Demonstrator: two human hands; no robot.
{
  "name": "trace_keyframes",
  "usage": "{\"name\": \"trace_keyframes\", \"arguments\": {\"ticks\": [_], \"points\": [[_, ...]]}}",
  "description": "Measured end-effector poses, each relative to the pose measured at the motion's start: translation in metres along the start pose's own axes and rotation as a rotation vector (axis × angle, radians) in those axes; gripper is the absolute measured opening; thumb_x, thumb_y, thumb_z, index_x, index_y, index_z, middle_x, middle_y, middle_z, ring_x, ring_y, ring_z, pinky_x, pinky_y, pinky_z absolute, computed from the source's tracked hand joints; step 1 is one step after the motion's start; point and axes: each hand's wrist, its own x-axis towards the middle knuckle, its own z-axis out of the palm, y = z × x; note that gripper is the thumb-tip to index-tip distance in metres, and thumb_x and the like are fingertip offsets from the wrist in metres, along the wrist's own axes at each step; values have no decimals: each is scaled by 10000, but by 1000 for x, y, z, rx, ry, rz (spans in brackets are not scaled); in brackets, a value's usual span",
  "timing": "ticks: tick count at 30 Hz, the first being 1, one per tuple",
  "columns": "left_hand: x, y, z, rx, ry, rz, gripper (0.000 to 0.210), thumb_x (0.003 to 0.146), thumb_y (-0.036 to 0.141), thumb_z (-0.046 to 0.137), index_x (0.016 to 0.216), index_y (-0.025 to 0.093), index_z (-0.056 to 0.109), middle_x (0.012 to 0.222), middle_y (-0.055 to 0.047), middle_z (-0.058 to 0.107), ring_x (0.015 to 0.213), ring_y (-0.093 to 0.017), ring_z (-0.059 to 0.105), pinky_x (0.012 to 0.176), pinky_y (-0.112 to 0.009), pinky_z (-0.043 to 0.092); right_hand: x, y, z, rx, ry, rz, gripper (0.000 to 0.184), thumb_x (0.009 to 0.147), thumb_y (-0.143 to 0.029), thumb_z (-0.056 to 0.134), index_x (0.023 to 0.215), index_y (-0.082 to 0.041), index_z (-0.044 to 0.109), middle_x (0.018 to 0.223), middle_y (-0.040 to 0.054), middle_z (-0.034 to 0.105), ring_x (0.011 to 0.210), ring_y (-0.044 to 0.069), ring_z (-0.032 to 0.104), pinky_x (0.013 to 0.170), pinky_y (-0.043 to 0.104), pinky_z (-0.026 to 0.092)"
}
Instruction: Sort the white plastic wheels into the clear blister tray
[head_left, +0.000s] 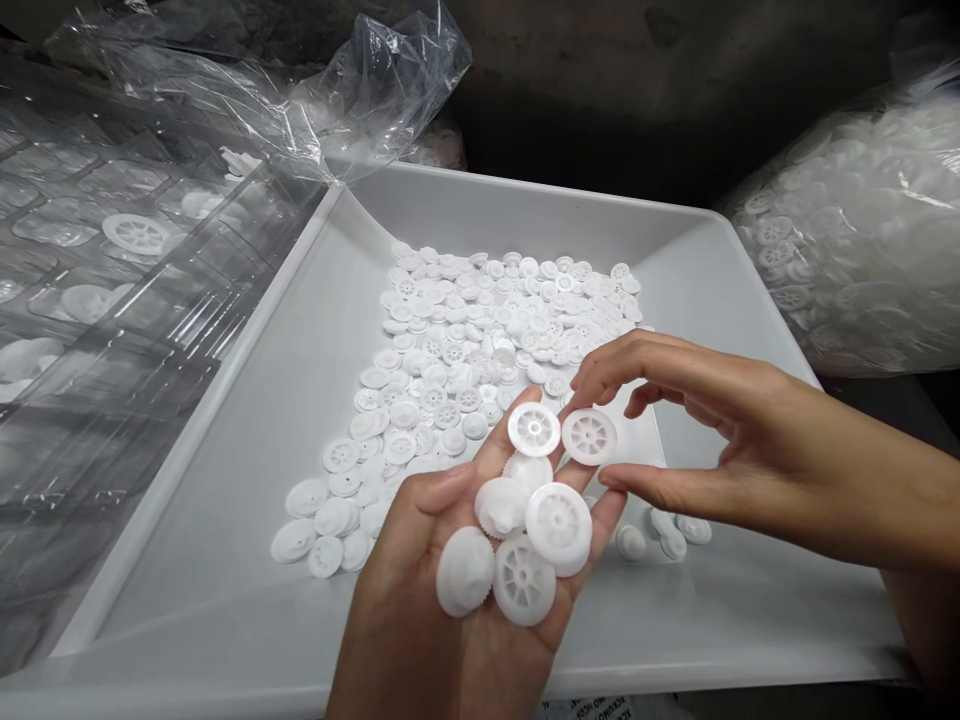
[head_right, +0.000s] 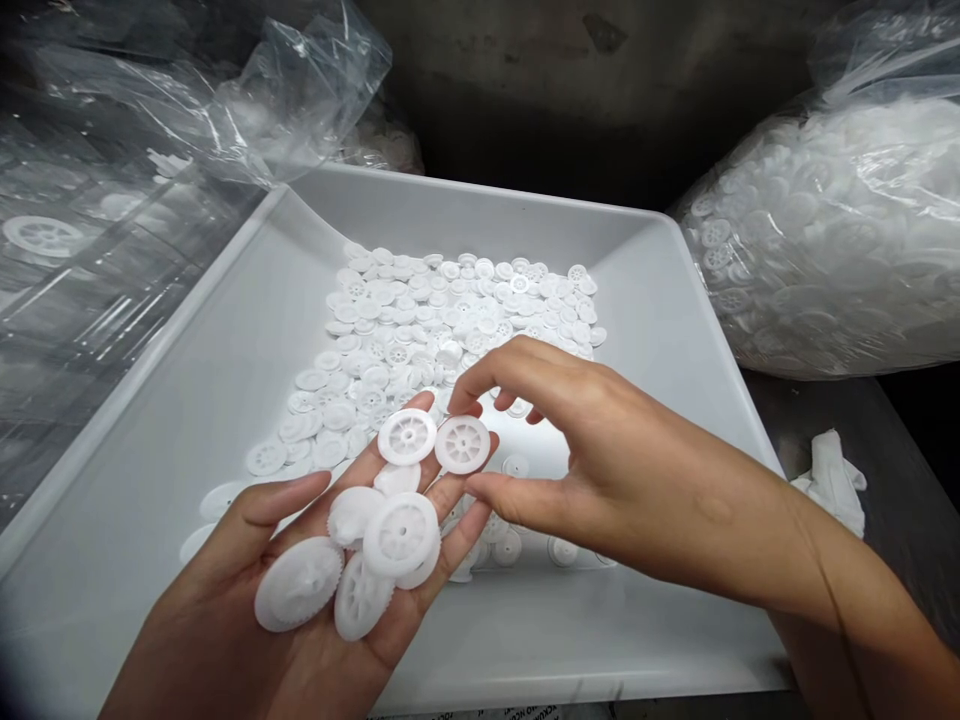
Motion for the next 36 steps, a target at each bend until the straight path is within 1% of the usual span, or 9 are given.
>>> {"name": "trace_keyframes", "arguments": {"ticks": [5, 10, 12, 15, 18, 21, 27, 32, 36], "points": [[-1, 1, -4, 40, -25, -35, 674, 956, 239, 453, 1595, 226, 242, 1224, -53, 759, 1149, -229, 705, 1025, -410, 568, -2, 0, 0, 43, 44, -8, 314, 845, -333, 778, 1124, -351, 635, 1203, -74, 632, 1128, 156, 579, 917, 245, 504], [-1, 0, -12, 85, -158, 3, 558, 908, 271, 533, 1457, 175, 511, 1357, -97, 685, 1270, -264, 628, 1086, -404, 520, 0, -3, -1, 655, 155, 86, 233, 900, -182, 569, 1073, -336, 594, 1168, -57, 644, 916, 129, 656, 749, 232, 576], [-1, 0, -11, 84, -159, 8, 488, 916, 268, 523, 1394, 192, 584, 1342, -83, 697, 1252, -250, 642, 1051, -368, 543, 0, -7, 3, 758, 159, 86, 194, 886, -165, 538, 1007, -313, 566, 1007, -49, 655, 713, 107, 629, 583, 204, 540], [-2, 1, -4, 50, -76, -5, 409, 935, 245, 492, 1310, 229, 656, 1203, -42, 769, 1154, -209, 702, 952, -303, 589, -2, -15, 14, 444, 191, -19, 147, 884, -257, 700, 982, -305, 601, 765, -47, 559, 598, 93, 525, 481, 184, 434], [-4, 3, 1, 64, 29, -34, 410, 938, 273, 494, 1314, 237, 653, 1170, -38, 780, 1170, -205, 694, 972, -317, 581, -7, -20, 23, 99, 72, -54, 289, 823, -342, 812, 1051, -313, 636, 838, -52, 594, 702, 95, 509, 602, 196, 448], [-4, 4, -2, 77, -15, -27, 427, 922, 297, 511, 1322, 257, 654, 1259, -32, 745, 1261, -219, 638, 1057, -350, 531, -10, -22, 27, 32, -4, -43, 246, 874, -414, 759, 1045, -289, 634, 874, -57, 612, 736, 89, 507, 617, 196, 430], [-3, 1, -12, 61, -120, 1, 478, 914, 253, 502, 1380, 267, 611, 1238, -32, 754, 1275, -230, 627, 1087, -363, 507, -9, -17, 22, -57, 55, -98, 263, 906, -388, 714, 1123, -294, 600, 887, -46, 594, 755, 103, 521, 649, 217, 434], [-3, 1, -3, 5, -33, 7, 507, 934, 241, 460, 1431, 253, 556, 1006, -35, 805, 1047, -211, 745, 999, -341, 565, -9, -11, 16, -331, 195, -90, 244, 927, -386, 676, 1137, -286, 606, 848, -37, 603, 695, 122, 516, 607, 251, 410], [-4, 3, 4, 37, 61, -4, 616, 915, 217, 458, 1528, 253, 418, 1163, -62, 776, 1091, -229, 732, 1003, -363, 567, -8, -8, 16, -329, 168, -81, 248, 937, -433, 662, 1130, -284, 619, 860, -43, 624, 690, 112, 546, 609, 247, 417]]}}
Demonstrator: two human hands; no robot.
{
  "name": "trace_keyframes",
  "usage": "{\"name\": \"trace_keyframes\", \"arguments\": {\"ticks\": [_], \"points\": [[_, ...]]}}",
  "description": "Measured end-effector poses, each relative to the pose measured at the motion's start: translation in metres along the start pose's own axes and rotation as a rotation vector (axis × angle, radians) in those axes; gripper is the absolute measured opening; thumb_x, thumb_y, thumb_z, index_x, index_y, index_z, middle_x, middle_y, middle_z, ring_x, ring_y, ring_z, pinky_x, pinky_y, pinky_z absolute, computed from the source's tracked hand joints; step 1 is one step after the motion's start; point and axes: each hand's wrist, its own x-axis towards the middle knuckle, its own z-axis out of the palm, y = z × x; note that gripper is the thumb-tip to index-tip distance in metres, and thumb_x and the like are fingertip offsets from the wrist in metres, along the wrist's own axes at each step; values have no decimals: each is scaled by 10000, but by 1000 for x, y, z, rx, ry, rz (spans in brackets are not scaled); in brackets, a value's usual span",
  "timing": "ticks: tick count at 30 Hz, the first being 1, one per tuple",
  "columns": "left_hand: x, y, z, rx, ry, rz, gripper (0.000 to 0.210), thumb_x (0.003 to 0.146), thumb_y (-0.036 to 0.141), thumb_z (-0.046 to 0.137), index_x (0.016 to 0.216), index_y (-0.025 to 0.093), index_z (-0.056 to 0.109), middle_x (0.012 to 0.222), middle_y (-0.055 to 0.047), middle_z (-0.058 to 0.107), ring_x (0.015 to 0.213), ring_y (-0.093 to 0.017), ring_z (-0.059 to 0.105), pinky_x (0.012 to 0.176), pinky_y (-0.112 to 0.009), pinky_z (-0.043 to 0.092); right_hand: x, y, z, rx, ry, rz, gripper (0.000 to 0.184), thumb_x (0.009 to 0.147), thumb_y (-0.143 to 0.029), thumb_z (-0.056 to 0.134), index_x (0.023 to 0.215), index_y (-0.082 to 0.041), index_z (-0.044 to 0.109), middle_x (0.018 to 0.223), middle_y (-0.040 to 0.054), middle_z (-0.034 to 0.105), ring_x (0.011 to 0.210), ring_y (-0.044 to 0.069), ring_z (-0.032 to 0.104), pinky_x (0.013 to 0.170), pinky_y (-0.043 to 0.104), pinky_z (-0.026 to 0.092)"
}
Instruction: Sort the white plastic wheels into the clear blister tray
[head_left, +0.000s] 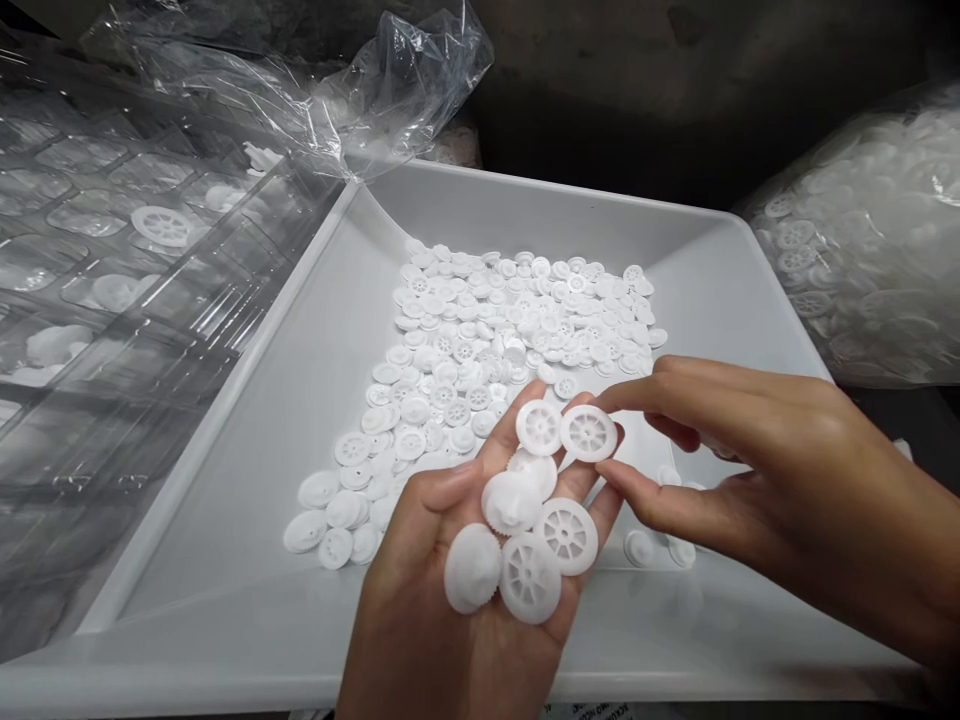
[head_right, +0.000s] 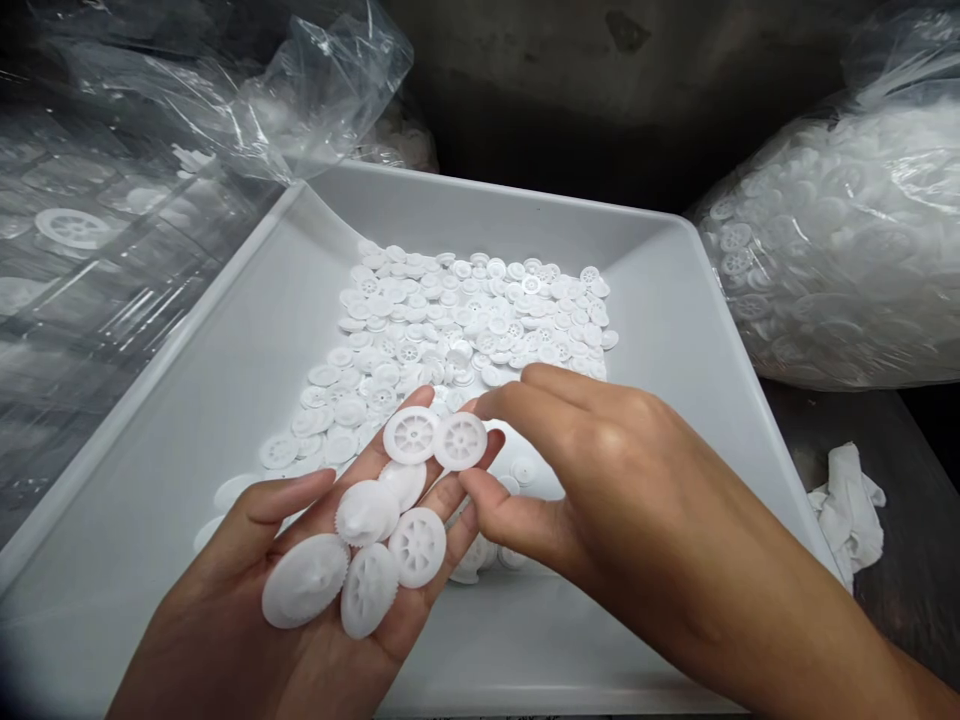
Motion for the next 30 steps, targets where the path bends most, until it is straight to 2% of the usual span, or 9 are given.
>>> {"name": "trace_keyframes", "arguments": {"ticks": [2, 6, 10, 13, 16, 18, 24, 27, 30], "points": [[0, 0, -1, -14, 6, -13, 639, 923, 227, 459, 1554, 259, 365, 1196, -60, 766, 1123, -225, 719, 1009, -354, 565, 1, 1, 0, -9, 1, 2, 223, 940, -429, 664, 1107, -288, 616, 854, -52, 620, 689, 103, 544, 614, 238, 413], [2, -1, -11, -67, -126, -19, 655, 933, 270, 494, 1568, 275, 332, 1203, -43, 767, 1168, -213, 696, 992, -331, 574, 1, 3, 1, -22, -10, -3, 267, 930, -461, 671, 1130, -303, 591, 844, -51, 604, 682, 110, 533, 612, 245, 404], [3, 0, -15, -43, -158, -14, 620, 911, 232, 523, 1523, 262, 426, 1265, -56, 742, 1196, -220, 678, 1001, -338, 572, -1, 4, 0, -11, 3, 37, 308, 925, -531, 657, 1141, -324, 586, 790, -47, 560, 654, 109, 523, 568, 236, 395], [3, 1, -14, -58, -156, -29, 608, 919, 241, 532, 1518, 258, 435, 1273, -63, 736, 1206, -222, 672, 1039, -358, 554, -2, 3, -3, -23, 14, 61, 303, 911, -545, 666, 1112, -332, 593, 718, -46, 494, 587, 104, 470, 506, 222, 375], [4, 0, -15, -103, -219, -15, 651, 935, 255, 508, 1565, 253, 344, 1270, -62, 737, 1203, -214, 674, 1041, -368, 554, -4, 0, -8, -53, 36, 123, 240, 931, -526, 638, 1052, -322, 600, 618, -61, 423, 473, 92, 381, 429, 220, 329], [5, -1, -17, -116, -242, 3, 642, 928, 244, 500, 1555, 265, 368, 1256, -51, 746, 1202, -217, 675, 1019, -359, 567, -5, -3, -10, -57, 38, 127, 254, 937, -552, 615, 1009, -308, 615, 561, -67, 398, 417, 92, 329, 394, 235, 294], [3, -1, -16, -69, -151, -16, 456, 933, 267, 518, 1379, 299, 607, 1062, -26, 797, 1030, -194, 748, 882, -276, 597, -1, -16, -4, 80, -2, 47, 342, 927, -597, 586, 949, -274, 699, 566, -17, 505, 519, 150, 521, 467, 262, 405], [3, -1, -14, 4, -85, -16, 465, 911, 320, 571, 1374, 313, 607, 1090, -22, 787, 1136, -239, 708, 965, -335, 576, 1, -21, -1, 122, -26, 29, 347, 938, -589, 576, 935, -272, 716, 587, -6, 535, 586, 167, 573, 522, 268, 456], [4, -2, -13, 28, -96, 7, 510, 889, 307, 583, 1398, 309, 580, 1138, -24, 771, 1218, -269, 661, 1076, -417, 513, -3, -23, 1, 147, -49, 8, 314, 963, -536, 570, 910, -263, 716, 603, -7, 550, 599, 161, 581, 542, 265, 469]]}}
